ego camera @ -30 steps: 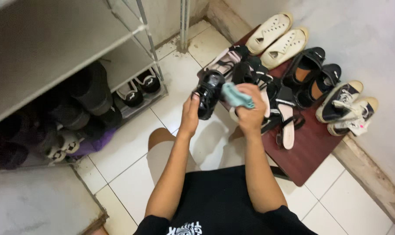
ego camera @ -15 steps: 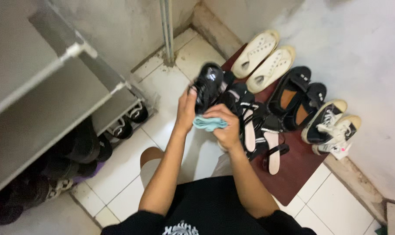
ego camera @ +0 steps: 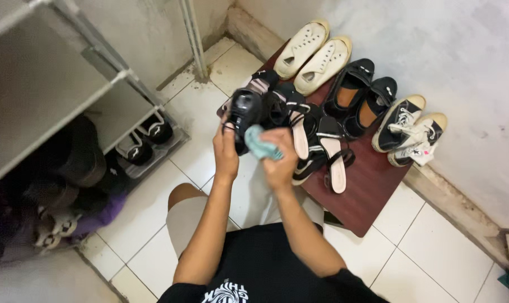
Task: The person sits on the floor and wipes several pairs of shoes with a light blue cloth. They pick up each shoe from a nearby shelf or stool, wipe the exterior surfaces, and return the shoes to the shelf or stool.
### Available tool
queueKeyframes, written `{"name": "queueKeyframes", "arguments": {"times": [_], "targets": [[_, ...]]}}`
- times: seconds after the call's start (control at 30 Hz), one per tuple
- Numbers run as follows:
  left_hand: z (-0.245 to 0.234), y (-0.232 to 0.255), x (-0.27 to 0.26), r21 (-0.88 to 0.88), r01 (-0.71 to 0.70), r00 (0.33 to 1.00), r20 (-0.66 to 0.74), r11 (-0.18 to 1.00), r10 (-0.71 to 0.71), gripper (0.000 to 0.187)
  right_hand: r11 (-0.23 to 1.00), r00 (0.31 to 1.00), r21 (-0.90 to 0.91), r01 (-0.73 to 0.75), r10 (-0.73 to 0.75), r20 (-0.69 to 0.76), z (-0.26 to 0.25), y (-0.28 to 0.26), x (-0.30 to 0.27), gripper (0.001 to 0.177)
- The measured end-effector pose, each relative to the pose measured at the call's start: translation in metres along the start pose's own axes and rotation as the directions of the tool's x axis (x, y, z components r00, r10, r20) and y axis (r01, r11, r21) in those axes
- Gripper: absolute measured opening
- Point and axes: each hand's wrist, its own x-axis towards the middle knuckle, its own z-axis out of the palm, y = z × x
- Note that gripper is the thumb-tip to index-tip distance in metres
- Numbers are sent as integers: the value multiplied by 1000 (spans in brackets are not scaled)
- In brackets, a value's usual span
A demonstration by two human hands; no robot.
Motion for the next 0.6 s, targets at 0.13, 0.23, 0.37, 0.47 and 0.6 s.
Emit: {"name": "queueKeyframes", "arguments": {"times": [0.13, 0.23, 0.37, 0.47, 0.6], "targets": [[-12, 0, -27, 10, -12, 1000, 2, 1000, 12, 49, 962, 967, 244, -118, 55, 249, -21, 4, -40, 32], [-18, 3, -50, 35, -48, 988, 146, 998, 43, 49, 970, 962, 240, -40, -27, 270, -45, 11, -36, 30], [-19, 12, -76, -24, -23, 951, 308, 999, 29, 50, 972, 999, 233, 30, -20, -43, -76, 5, -14, 22], [-17, 19, -85, 54, -15, 959, 284, 998, -1, 50, 963, 935, 266, 44, 54, -350, -76, -9, 2, 23], [-13, 8, -90, 101, -3, 973, 231, 995, -20, 53, 975, 976, -179, 135, -161, -144, -60, -25, -18, 30]]}}
